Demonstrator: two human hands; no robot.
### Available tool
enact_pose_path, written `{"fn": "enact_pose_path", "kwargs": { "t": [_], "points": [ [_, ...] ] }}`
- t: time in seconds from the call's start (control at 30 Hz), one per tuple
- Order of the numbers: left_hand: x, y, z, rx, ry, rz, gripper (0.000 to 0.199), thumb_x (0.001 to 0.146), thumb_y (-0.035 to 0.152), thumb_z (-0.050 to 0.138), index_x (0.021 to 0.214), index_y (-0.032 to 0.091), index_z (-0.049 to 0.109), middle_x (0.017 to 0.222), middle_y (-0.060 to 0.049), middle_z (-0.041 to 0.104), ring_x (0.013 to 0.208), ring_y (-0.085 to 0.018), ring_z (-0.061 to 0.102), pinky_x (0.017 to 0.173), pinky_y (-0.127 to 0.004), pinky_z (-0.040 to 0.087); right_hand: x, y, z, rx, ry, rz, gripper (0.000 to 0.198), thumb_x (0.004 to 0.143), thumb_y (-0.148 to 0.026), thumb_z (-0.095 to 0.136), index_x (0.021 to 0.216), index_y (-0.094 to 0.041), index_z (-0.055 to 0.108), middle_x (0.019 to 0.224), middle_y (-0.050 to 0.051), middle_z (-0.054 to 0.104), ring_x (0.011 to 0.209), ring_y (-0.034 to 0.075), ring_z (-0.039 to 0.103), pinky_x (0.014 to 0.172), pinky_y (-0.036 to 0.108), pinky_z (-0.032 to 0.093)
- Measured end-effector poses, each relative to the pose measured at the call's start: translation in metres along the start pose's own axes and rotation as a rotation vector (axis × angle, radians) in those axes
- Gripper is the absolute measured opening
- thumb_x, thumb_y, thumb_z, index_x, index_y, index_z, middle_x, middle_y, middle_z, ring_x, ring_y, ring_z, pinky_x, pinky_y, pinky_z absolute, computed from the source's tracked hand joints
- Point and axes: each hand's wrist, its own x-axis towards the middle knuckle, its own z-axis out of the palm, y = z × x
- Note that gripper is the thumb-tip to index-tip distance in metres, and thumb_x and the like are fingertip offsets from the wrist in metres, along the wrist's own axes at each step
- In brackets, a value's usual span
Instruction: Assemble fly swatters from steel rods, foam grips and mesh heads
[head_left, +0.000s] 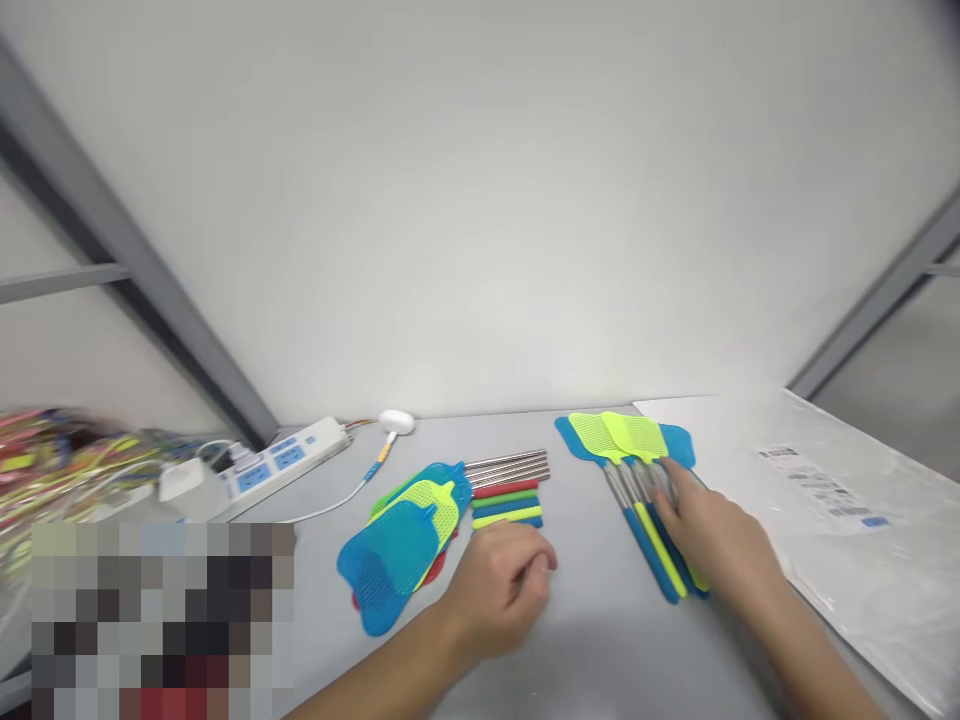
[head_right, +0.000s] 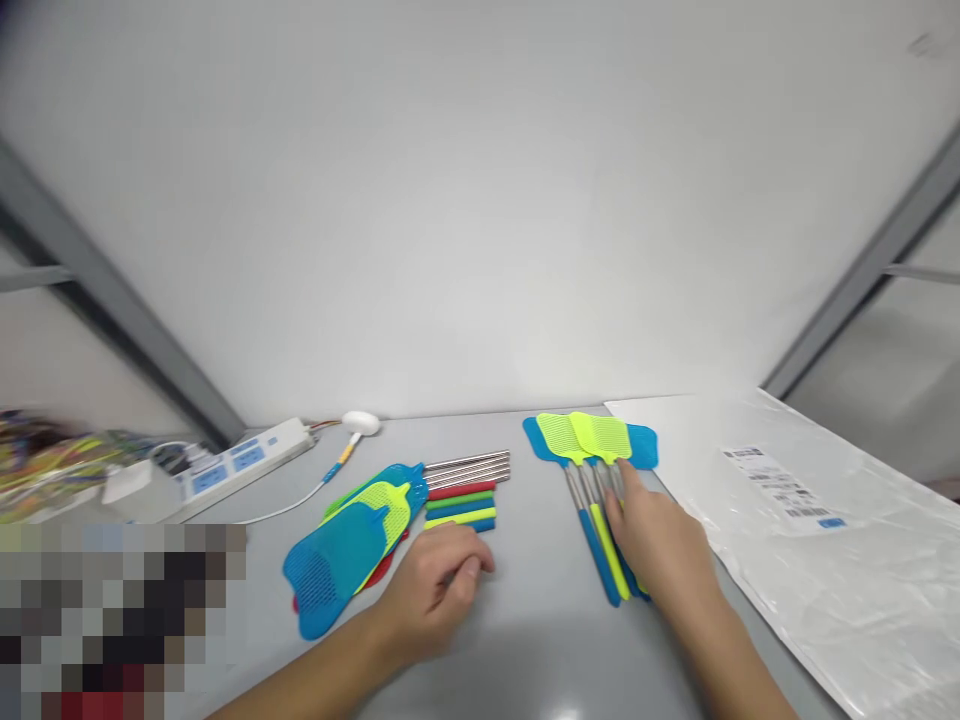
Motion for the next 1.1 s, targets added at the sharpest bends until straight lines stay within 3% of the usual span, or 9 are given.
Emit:
{"fn": "enact_pose_path", "kwargs": {
  "t": [0.13, 0.3, 0.47, 0.6, 0.77, 0.97, 1.1],
  "points": [
    [0.0, 0.0, 0.005, 0.096, -0.017, 0.101, 0.019, 0.077, 0.015, 0.045, 0.072, 0.02, 0.062, 0.065, -0.004, 0.064, 0.061, -0.017, 0.056, 0.061, -0.029, 0.041, -0.003, -0.023, -0.012, 0.043, 0.091, -0.176, 0.051, 0.095, -0.049, 0.029, 0.13, -0.023, 0.054, 0.08, 0.012, 0.072, 0.068, 0.032, 0.068, 0.051, 0.035, 0.04],
    [-0.003, -0.005, 0.02, 0.324, -0.015, 0.29, 0.012, 0.07, 0.023, 0.051, 0.06, 0.02, 0.055, 0.056, -0.001, 0.059, 0.055, -0.014, 0.047, 0.057, -0.029, 0.038, 0.022, -0.074, -0.022, 0.1, 0.032, -0.517, 0.04, 0.093, -0.045, 0.038, 0.119, -0.027, 0.063, 0.079, 0.008, 0.072, 0.072, 0.029, 0.067, 0.053, 0.033, 0.04],
    [-0.003, -0.017, 0.02, 0.517, -0.035, 0.421, 0.022, 0.082, 0.03, 0.047, 0.066, 0.02, 0.058, 0.063, -0.003, 0.061, 0.062, -0.016, 0.05, 0.055, -0.03, 0.032, 0.061, -0.135, -0.014, 0.053, -0.08, -0.724, 0.038, 0.093, -0.041, 0.039, 0.114, -0.024, 0.065, 0.093, 0.009, 0.073, 0.08, 0.028, 0.066, 0.06, 0.033, 0.041],
    [0.0, -0.022, 0.005, 0.69, -0.031, 0.408, 0.024, 0.087, 0.03, 0.049, 0.069, 0.019, 0.058, 0.07, -0.005, 0.064, 0.064, -0.017, 0.054, 0.051, -0.03, 0.027, 0.081, -0.166, 0.001, 0.062, -0.169, -0.858, 0.034, 0.093, -0.042, 0.041, 0.102, -0.024, 0.068, 0.087, 0.007, 0.072, 0.074, 0.024, 0.064, 0.056, 0.03, 0.038],
    [-0.001, -0.024, 0.002, 0.703, -0.091, 0.266, 0.02, 0.085, 0.028, 0.055, 0.068, 0.019, 0.059, 0.07, -0.003, 0.066, 0.06, -0.017, 0.058, 0.044, -0.028, 0.02, 0.089, -0.177, 0.011, 0.083, -0.194, -0.972, 0.025, 0.091, -0.037, 0.047, 0.091, -0.023, 0.067, 0.084, 0.005, 0.069, 0.069, 0.019, 0.061, 0.058, 0.027, 0.038],
    [-0.004, -0.029, 0.016, 0.641, -0.041, 0.372, 0.024, 0.085, 0.032, 0.054, 0.065, 0.02, 0.058, 0.068, -0.001, 0.065, 0.058, -0.017, 0.058, 0.041, -0.028, 0.017, 0.1, -0.173, 0.015, 0.029, -0.112, -1.07, 0.02, 0.09, -0.031, 0.049, 0.086, -0.019, 0.064, 0.097, 0.01, 0.063, 0.088, 0.023, 0.058, 0.075, 0.031, 0.041],
    [-0.005, -0.031, 0.02, 0.547, -0.036, 0.379, 0.028, 0.087, 0.035, 0.053, 0.063, 0.021, 0.057, 0.064, 0.001, 0.062, 0.057, -0.014, 0.056, 0.043, -0.028, 0.018, 0.105, -0.161, 0.001, -0.009, -0.002, -1.016, 0.021, 0.092, -0.027, 0.043, 0.087, -0.015, 0.06, 0.097, 0.014, 0.061, 0.087, 0.027, 0.057, 0.077, 0.037, 0.039]
  ]
}}
